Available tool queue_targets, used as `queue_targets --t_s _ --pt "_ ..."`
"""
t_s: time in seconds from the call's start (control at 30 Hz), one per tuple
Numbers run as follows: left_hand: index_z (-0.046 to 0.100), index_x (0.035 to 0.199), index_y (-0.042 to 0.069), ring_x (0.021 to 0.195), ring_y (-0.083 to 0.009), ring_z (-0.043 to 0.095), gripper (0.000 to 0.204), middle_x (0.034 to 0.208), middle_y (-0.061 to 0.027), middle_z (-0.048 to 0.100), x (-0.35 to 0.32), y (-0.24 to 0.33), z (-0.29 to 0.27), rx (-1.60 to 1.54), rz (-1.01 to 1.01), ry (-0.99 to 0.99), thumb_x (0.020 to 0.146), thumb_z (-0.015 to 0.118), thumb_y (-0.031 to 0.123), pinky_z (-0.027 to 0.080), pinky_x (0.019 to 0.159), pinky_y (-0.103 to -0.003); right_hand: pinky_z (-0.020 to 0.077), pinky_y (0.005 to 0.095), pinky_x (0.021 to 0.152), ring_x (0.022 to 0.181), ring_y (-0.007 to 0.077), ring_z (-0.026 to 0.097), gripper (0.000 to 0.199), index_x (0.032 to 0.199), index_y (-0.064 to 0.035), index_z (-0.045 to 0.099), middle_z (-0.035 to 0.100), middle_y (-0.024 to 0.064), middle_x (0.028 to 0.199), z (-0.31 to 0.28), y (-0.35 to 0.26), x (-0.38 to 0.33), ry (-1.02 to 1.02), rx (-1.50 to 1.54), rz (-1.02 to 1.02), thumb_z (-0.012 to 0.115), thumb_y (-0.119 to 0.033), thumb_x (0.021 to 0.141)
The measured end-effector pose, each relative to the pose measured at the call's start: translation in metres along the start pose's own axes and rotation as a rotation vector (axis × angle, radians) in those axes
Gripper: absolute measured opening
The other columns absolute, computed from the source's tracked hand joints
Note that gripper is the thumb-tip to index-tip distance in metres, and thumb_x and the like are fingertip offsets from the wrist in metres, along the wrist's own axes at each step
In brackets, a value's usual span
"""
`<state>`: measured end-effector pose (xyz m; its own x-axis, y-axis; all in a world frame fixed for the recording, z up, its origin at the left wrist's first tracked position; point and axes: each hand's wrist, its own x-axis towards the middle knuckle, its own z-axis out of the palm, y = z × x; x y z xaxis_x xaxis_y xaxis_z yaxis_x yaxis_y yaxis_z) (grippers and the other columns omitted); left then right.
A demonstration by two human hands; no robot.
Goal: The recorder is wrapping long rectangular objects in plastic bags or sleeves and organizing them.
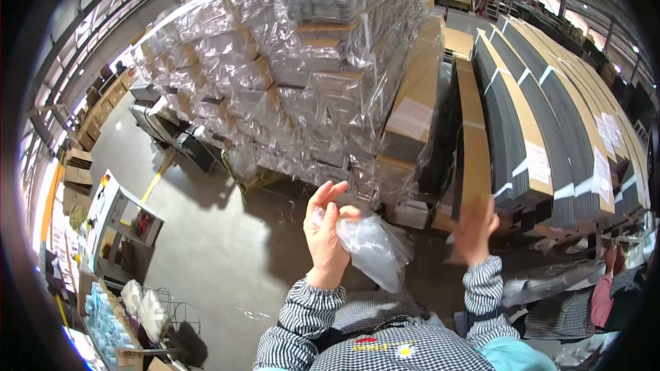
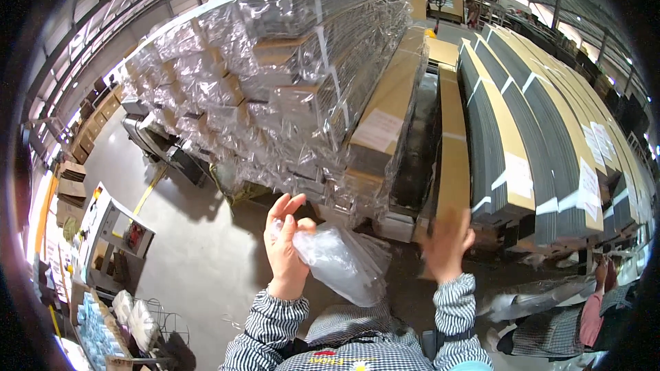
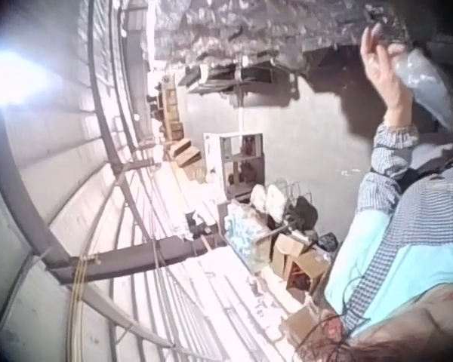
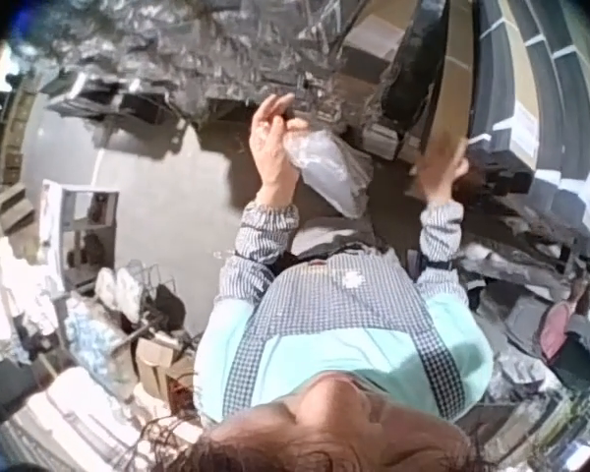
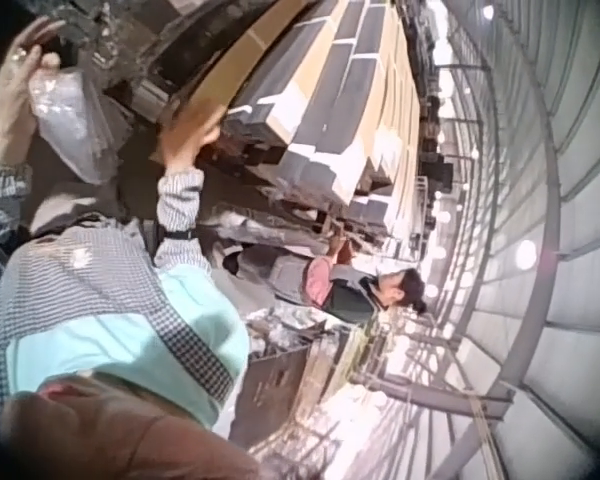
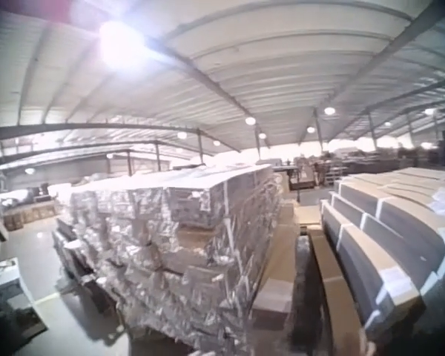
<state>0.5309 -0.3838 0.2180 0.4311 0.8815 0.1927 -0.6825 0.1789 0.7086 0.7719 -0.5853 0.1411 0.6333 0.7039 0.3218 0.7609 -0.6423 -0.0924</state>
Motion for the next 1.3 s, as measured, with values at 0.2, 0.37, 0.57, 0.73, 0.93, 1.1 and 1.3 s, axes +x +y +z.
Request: queue_targets --t_s 0.2,0.37,0.57,0.73,0.93,1.1,1.3 --pt "0.039 0.141 0.004 0.097 -0.0301 0.068 0.043 0.134 -0.0217 0.054 -0.059 0.007 0.021 -0.221 -0.201 -0.103 0.100 0.050 0.012 0.057 0.083 -0.037 0.0476 0.0349 0.090 0.108 0.0162 0.056 0.048 0.120 -0.0035 0.057 0.061 0.0073 0.117 -0.077 -0.129 -0.078 -0.286 1.701 0.015 0.081 -0.012 0.079" --pt "0.044 0.137 0.002 0.095 -0.0308 0.069 0.037 0.133 -0.0228 0.055 -0.091 0.007 0.024 -0.118 -0.145 -0.084 0.101 0.047 0.009 0.059 0.079 -0.036 0.0498 0.0315 0.074 0.080 0.0205 0.061 0.011 0.090 -0.0019 0.062 0.062 0.0052 0.083 -0.089 -0.133 -0.089 0.156 1.229 -0.274 0.071 -0.005 0.085" --pt "0.058 0.121 0.001 0.072 -0.0086 0.059 0.026 0.103 -0.0103 0.068 -0.090 -0.019 0.037 0.200 -0.156 -0.187 0.096 0.059 0.008 0.050 0.069 -0.022 0.0429 0.0346 0.064 0.067 0.0250 0.054 0.011 0.092 -0.0029 0.067 0.056 0.0081 0.073 -0.108 -0.085 -0.072 0.366 0.900 -0.423 0.072 -0.007 0.083" --pt "0.066 0.087 0.001 0.069 -0.0036 0.054 0.011 0.078 0.0014 0.064 -0.087 -0.028 0.032 0.396 -0.218 -0.312 0.082 0.076 0.004 0.043 0.062 -0.019 0.0412 0.0298 0.062 0.066 0.0181 0.053 0.011 0.094 -0.0027 0.072 0.057 0.0047 0.073 -0.114 -0.042 -0.080 0.334 1.082 -0.129 0.073 -0.005 0.083" --pt "0.062 0.088 0.003 0.062 -0.0058 0.051 0.019 0.079 -0.0061 0.068 -0.106 -0.074 0.049 0.206 -0.488 -0.324 0.093 0.067 0.021 0.041 0.057 -0.021 0.0409 0.0417 0.082 0.086 0.0266 0.055 0.034 0.074 -0.0087 0.049 0.058 0.0082 0.074 -0.101 -0.029 -0.102 -0.279 2.294 -0.133 0.055 -0.030 0.099" --pt "0.056 0.086 0.003 0.059 -0.0099 0.053 0.041 0.080 -0.0126 0.066 -0.103 -0.065 0.022 -0.199 -1.017 -0.776 0.090 0.067 0.043 0.042 0.055 -0.023 0.0428 0.0314 0.061 0.064 0.0181 0.051 0.020 0.075 -0.0029 0.056 0.056 0.0077 0.065 -0.092 0.037 -0.137 -0.503 2.283 0.025 0.061 -0.012 0.092" --pt "0.072 0.101 0.007 0.088 -0.0325 0.068 0.025 0.099 -0.0159 0.070 -0.099 -0.157 -0.027 1.243 -0.199 -1.489 0.083 0.056 0.005 0.053 0.078 -0.039 0.0527 0.0394 0.074 0.086 0.0281 0.066 0.018 0.084 -0.0034 0.068 0.068 0.0083 0.087 0.001 0.092 -0.182 -0.572 0.773 -0.207 0.063 -0.020 0.088"
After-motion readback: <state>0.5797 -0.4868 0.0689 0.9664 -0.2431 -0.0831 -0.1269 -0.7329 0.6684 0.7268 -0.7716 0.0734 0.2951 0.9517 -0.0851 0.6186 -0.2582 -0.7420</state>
